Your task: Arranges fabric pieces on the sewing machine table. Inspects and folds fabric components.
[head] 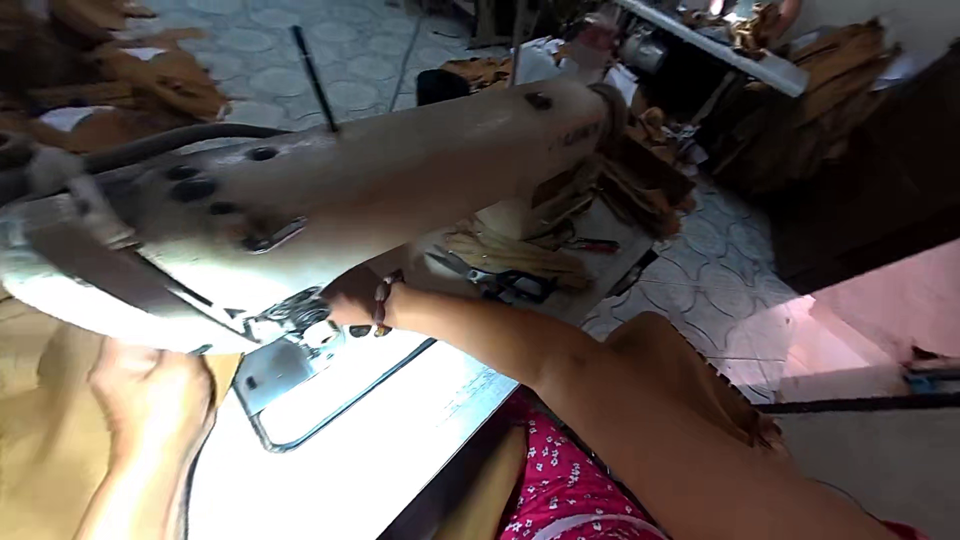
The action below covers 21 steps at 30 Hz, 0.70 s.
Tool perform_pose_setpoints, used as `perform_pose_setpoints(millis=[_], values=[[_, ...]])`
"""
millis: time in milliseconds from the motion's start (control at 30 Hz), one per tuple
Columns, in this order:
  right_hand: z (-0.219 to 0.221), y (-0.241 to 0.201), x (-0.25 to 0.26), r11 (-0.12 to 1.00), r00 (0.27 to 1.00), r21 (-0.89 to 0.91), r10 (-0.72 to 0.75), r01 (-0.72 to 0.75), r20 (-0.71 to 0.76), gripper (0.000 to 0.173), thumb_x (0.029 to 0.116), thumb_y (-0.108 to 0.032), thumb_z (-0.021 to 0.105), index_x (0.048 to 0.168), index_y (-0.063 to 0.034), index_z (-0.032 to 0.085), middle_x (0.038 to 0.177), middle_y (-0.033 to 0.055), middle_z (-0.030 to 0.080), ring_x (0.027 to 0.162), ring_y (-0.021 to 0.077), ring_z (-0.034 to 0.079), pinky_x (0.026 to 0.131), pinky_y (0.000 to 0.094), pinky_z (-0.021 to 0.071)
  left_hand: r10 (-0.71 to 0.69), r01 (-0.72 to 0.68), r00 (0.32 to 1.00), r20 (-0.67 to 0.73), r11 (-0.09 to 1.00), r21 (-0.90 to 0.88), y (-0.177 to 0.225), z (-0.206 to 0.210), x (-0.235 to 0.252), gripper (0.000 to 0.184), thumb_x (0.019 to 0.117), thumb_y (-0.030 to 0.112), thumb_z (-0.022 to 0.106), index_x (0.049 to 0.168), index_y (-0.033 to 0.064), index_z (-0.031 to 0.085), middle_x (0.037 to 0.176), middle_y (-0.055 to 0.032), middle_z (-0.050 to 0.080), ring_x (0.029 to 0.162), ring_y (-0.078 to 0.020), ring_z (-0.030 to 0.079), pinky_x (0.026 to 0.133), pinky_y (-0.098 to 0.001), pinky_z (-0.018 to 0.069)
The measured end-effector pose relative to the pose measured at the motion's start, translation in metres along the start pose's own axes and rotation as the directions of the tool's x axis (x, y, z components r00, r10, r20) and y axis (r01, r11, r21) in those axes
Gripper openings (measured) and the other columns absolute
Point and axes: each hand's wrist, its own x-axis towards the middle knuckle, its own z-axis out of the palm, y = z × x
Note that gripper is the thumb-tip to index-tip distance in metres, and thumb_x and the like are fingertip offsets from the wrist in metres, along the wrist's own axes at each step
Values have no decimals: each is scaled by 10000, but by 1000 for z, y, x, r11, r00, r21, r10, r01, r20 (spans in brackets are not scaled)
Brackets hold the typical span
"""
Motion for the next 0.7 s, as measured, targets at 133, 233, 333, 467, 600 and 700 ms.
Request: perform_pose_setpoints(millis=[133,233,333,467,600,700], values=[[15,3,-10,982,975,-93,-174,162,-138,176,953,-102,670,1031,25,764,980,171,746,986,291,702,906,435,521,435,-434,899,-50,870,-232,-71,-5,-6,116,1020,95,531,1065,-6,566,926,103,591,842,89,580,794,-139,511],[11,-10,-13,999,999,-24,-45,45,10,247,1022,-110,584,1166,40,716,1151,197,715,1148,312,650,1012,449,462,417,-427,904,-97,863,-269,-60,0,-23,75,1010,59,509,1014,12,567,885,141,602,785,108,581,740,-124,511],[13,-13,-13,997,1000,77,12,-13,8,233,1025,-84,573,1138,65,712,1131,220,711,1129,329,654,996,456,468,331,-355,934,-137,904,-238,-57,7,-36,104,1009,67,528,1024,-25,575,883,77,589,800,61,589,764,-151,519],[19,-17,-21,957,990,285,82,-48,-111,212,967,-46,632,1080,117,708,1093,271,707,1079,355,675,981,452,500,74,-137,981,-181,921,-365,-35,17,-62,26,1005,54,534,1030,58,533,808,70,581,699,2,594,663,-211,539],[28,-5,-19,988,989,150,57,-36,-136,239,982,32,536,1134,100,708,1141,273,703,1124,370,671,1017,439,500,165,-183,975,-146,976,-121,-33,-12,-57,231,1053,98,472,1202,-60,552,1066,-63,620,968,-37,595,907,-240,504],[36,6,-22,988,996,151,29,-16,-81,323,980,43,496,1242,61,683,1235,289,664,1200,401,629,1075,463,467,84,-113,987,-138,969,-219,-30,-29,-49,243,1060,74,468,1245,-65,543,1079,-51,607,960,-23,604,872,-219,525]])
